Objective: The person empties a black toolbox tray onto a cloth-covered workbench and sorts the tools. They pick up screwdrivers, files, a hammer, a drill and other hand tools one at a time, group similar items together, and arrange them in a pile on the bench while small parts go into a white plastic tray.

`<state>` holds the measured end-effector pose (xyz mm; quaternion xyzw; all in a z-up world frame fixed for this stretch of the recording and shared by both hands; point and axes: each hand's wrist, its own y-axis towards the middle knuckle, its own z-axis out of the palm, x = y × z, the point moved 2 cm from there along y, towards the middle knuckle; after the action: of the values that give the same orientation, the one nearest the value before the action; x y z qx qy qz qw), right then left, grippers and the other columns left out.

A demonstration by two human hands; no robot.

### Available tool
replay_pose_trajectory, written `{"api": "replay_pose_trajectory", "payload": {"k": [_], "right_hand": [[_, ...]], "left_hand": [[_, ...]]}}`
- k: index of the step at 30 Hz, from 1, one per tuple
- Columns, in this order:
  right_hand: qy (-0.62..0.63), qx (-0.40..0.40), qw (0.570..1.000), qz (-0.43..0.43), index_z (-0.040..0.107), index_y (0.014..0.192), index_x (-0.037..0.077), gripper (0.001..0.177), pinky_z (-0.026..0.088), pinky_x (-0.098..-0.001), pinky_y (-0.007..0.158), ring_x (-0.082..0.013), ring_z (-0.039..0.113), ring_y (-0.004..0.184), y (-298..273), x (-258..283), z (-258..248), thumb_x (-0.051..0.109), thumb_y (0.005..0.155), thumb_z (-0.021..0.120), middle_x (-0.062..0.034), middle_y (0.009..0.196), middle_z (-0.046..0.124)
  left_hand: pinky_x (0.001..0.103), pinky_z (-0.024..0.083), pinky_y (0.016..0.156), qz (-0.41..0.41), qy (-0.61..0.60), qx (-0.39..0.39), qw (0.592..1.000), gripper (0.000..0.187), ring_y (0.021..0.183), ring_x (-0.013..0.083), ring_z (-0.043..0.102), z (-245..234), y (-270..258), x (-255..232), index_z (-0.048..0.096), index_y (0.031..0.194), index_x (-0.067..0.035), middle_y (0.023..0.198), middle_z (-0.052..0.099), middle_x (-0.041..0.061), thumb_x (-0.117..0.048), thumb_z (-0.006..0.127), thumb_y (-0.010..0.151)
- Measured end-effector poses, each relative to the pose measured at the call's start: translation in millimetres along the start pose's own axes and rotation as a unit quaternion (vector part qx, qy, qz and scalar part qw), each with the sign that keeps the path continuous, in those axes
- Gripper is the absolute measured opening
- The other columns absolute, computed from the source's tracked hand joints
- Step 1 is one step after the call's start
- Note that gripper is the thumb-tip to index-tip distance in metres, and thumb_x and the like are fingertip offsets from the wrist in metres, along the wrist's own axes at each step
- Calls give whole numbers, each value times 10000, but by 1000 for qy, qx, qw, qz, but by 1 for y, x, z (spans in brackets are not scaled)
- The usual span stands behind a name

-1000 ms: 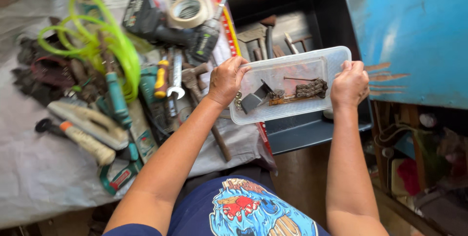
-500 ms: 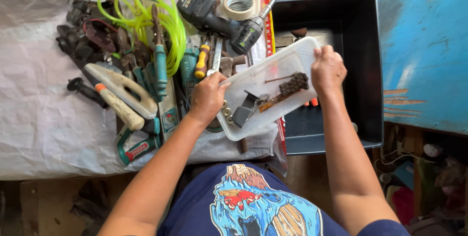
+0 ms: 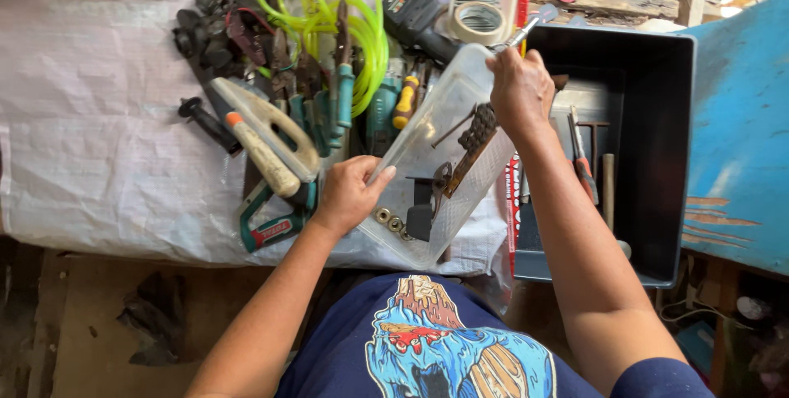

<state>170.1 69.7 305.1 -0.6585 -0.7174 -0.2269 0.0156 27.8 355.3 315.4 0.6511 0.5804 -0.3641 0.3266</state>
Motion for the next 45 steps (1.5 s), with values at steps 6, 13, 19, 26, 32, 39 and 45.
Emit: {"api": "replay_pose_trajectory", "payload": {"k": [6, 13, 19, 26, 32, 39, 45], "right_hand": [[89, -27, 992, -83, 709, 1216, 131, 247, 503, -469, 916, -358, 619, 1064, 21, 68, -13, 197, 981, 748, -102, 1140, 723], [158, -46, 981, -102, 515, 1479, 52, 606, 389, -484, 1138, -386, 477, 1338, -9, 132, -11, 168, 954, 796, -216, 1429, 570], [322, 81, 940, 79, 324, 1505, 1, 687, 540, -458, 916, -405, 663, 1115, -66, 178, 7, 236, 967, 682, -285, 1245, 639], [258, 319, 911, 48, 381, 1395, -31, 565, 551, -522, 716, -457, 718, 812, -115, 238, 39, 276, 981, 612, -295, 870, 702], [272, 348, 896, -43, 380, 1454, -17, 593, 514, -532, 752, -454, 678, 821, -104, 303, 89, 216, 966, 624, -243, 836, 690], [322, 399, 843, -164, 366, 1490, 4, 654, 520, -479, 888, -414, 669, 1006, -118, 363, 156, 82, 906, 652, -237, 1088, 675], [300, 444, 825, -182, 375, 1493, 19, 679, 519, -467, 946, -412, 655, 1072, -134, 373, 209, 32, 874, 655, -250, 1183, 650]], "left_hand": [[394, 417, 523, 44, -23, -96, 994, 213, 551, 242, 534, -39, -22, 8, 703, 910, -15, 653, 558, 126, -226, 709, 940], [372, 372, 511, -43, -10, -142, 989, 351, 505, 216, 426, -77, -38, 29, 611, 768, 16, 566, 461, 113, -241, 730, 976], [356, 374, 501, -52, -25, -218, 974, 312, 501, 173, 436, -100, -49, 40, 641, 774, 0, 566, 490, 84, -228, 718, 972], [353, 413, 497, -101, -18, -325, 940, 241, 503, 139, 502, -140, -67, 74, 695, 856, -34, 573, 560, 42, -255, 707, 952], [412, 394, 529, -197, 69, -394, 895, 460, 502, 244, 439, -182, -100, 132, 514, 694, -6, 554, 486, 111, -298, 741, 969], [442, 377, 545, -259, 113, -458, 843, 490, 508, 281, 394, -209, -140, 218, 472, 680, -10, 566, 451, 142, -291, 759, 959], [430, 380, 538, -322, 65, -471, 819, 524, 534, 269, 353, -198, -155, 288, 442, 678, -1, 569, 434, 134, -312, 771, 942]]}}
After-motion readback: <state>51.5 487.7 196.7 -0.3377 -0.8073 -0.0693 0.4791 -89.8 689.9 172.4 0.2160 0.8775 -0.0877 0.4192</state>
